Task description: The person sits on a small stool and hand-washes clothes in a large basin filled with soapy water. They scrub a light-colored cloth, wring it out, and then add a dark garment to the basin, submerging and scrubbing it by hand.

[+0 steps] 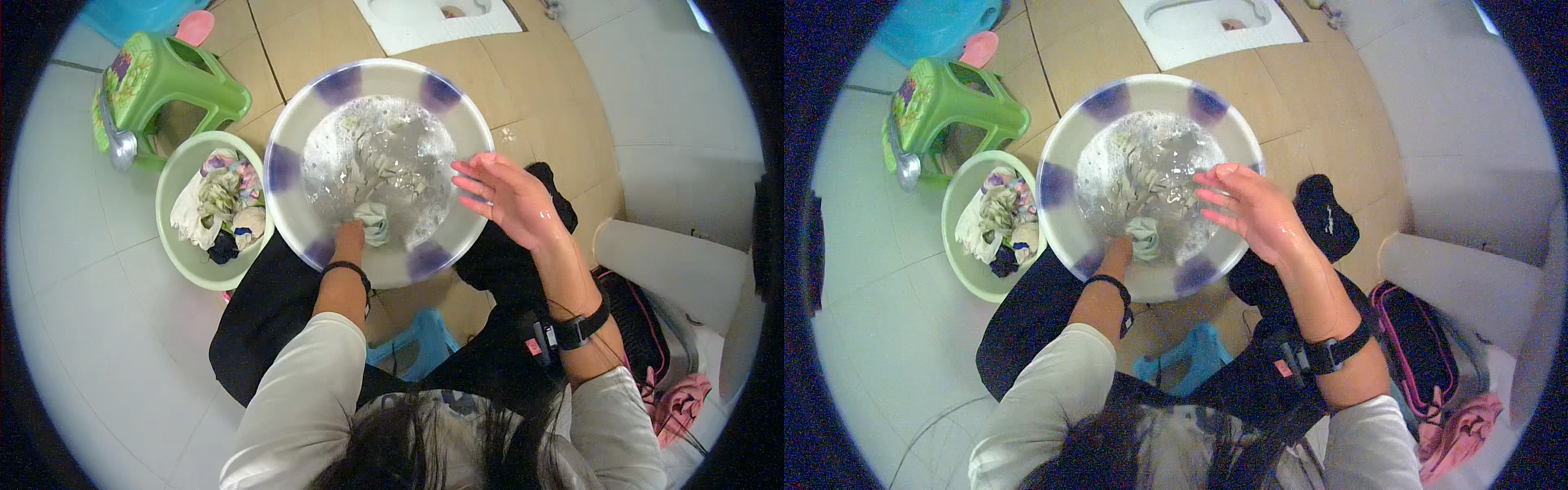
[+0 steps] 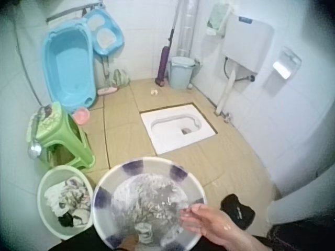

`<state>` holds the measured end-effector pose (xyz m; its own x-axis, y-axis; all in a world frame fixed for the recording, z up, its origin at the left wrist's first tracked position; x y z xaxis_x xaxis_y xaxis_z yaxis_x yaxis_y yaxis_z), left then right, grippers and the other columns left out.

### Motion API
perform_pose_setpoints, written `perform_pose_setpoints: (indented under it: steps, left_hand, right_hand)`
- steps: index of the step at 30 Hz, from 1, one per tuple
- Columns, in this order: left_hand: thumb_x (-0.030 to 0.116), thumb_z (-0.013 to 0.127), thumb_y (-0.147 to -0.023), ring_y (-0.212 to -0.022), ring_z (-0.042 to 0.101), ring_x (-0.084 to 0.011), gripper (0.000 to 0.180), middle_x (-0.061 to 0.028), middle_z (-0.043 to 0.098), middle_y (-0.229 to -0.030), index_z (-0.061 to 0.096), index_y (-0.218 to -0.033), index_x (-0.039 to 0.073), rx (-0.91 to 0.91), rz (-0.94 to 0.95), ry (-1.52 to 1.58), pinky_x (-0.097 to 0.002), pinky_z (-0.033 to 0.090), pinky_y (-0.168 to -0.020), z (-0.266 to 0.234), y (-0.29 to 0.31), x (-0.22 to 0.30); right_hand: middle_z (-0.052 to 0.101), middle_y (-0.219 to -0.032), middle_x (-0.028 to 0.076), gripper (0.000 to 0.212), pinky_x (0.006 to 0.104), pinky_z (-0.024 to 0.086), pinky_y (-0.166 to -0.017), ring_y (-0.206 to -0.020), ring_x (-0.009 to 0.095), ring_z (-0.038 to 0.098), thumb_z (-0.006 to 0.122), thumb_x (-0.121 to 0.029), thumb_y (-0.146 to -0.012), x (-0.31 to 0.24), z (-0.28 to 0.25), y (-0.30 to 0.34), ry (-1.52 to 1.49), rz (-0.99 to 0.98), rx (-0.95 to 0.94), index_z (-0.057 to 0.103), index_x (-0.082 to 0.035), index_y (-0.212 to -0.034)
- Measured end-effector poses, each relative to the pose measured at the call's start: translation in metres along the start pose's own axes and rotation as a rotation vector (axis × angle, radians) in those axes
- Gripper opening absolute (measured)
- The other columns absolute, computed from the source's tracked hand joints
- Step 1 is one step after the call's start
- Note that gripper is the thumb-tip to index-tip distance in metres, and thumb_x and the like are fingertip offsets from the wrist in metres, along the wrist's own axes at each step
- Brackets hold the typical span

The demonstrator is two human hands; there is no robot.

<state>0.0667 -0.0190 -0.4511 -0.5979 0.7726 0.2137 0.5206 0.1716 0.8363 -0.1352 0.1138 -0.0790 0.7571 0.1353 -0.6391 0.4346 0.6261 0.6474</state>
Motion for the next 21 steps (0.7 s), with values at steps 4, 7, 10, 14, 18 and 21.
perform_pose_setpoints:
  steps: [4,7,10,14,18,21]
  left_hand:
    - [0.020,0.055,-0.066,-0.087,0.053,-0.0298,0.027,-0.0173,0.054,-0.094,0.057,-0.090,0.006,0.408,-0.035,0.150,-0.0403,0.040,-0.077,-0.005,0.019,-0.009]
    - [0.022,0.055,-0.067,-0.087,0.051,-0.0308,0.029,-0.0169,0.054,-0.092,0.056,-0.091,0.007,0.240,0.006,0.088,-0.0376,0.040,-0.077,-0.037,0.016,0.010]
    - [0.022,0.056,-0.068,-0.089,0.050,-0.0302,0.033,-0.0166,0.054,-0.091,0.053,-0.097,0.006,0.449,0.174,0.233,-0.0344,0.040,-0.078,-0.116,0.087,0.060]
    - [0.019,0.059,-0.067,-0.091,0.047,-0.0296,0.031,-0.0165,0.051,-0.096,0.054,-0.094,0.005,0.780,0.408,0.543,-0.0341,0.037,-0.080,-0.132,0.096,0.041]
    - [0.020,0.057,-0.071,-0.082,0.052,-0.0185,0.028,-0.0087,0.056,-0.089,0.054,-0.093,0.002,0.602,0.464,1.019,-0.0271,0.039,-0.075,-0.200,0.162,0.082]
    - [0.016,0.053,-0.076,-0.079,0.051,-0.0116,0.027,-0.0057,0.056,-0.087,0.050,-0.097,-0.001,0.895,0.477,1.066,-0.0229,0.039,-0.071,-0.237,0.208,0.090]
  right_hand:
    - [0.049,-0.102,0.007,0.022,0.0325,0.039,-0.079,-0.092,0.018,0.047,0.048,-0.023,-0.079,0.004,0.001,-0.002,0.017,0.016,0.003,0.044,-0.008,-0.094]
    - [0.049,-0.101,0.006,0.020,0.0308,0.042,-0.075,-0.092,0.017,0.047,0.046,-0.021,-0.079,0.009,-0.003,-0.008,0.034,0.027,-0.002,0.046,-0.008,-0.094]
    - [0.048,-0.102,0.005,0.023,0.0316,0.040,-0.078,-0.093,0.017,0.045,0.044,-0.020,-0.079,0.007,-0.007,-0.012,0.039,0.003,0.013,0.048,-0.008,-0.097]
    - [0.047,-0.105,0.004,0.026,0.0332,0.036,-0.081,-0.098,0.017,0.042,0.045,-0.023,-0.079,0.016,0.014,-0.030,0.133,-0.017,-0.017,0.048,-0.009,-0.100]
    - [0.037,-0.117,0.008,0.038,0.0397,0.034,-0.082,-0.102,0.024,0.039,0.049,-0.028,-0.076,0.021,0.012,-0.043,0.170,-0.065,0.029,0.042,-0.010,-0.109]
    - [0.021,-0.125,0.014,0.055,0.0461,0.034,-0.082,-0.105,0.032,0.035,0.052,-0.038,-0.073,0.025,0.030,-0.036,0.185,0.041,0.036,0.034,-0.011,-0.117]
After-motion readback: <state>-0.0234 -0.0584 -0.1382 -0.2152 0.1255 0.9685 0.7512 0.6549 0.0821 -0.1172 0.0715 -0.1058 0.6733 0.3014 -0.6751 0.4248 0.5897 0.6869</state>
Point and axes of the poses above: each hand's wrist, its own y-axis away from the middle knuckle, its own z-axis out of the palm, x = y × z, the point moved 4 cm from there along -y, towards the middle knuckle
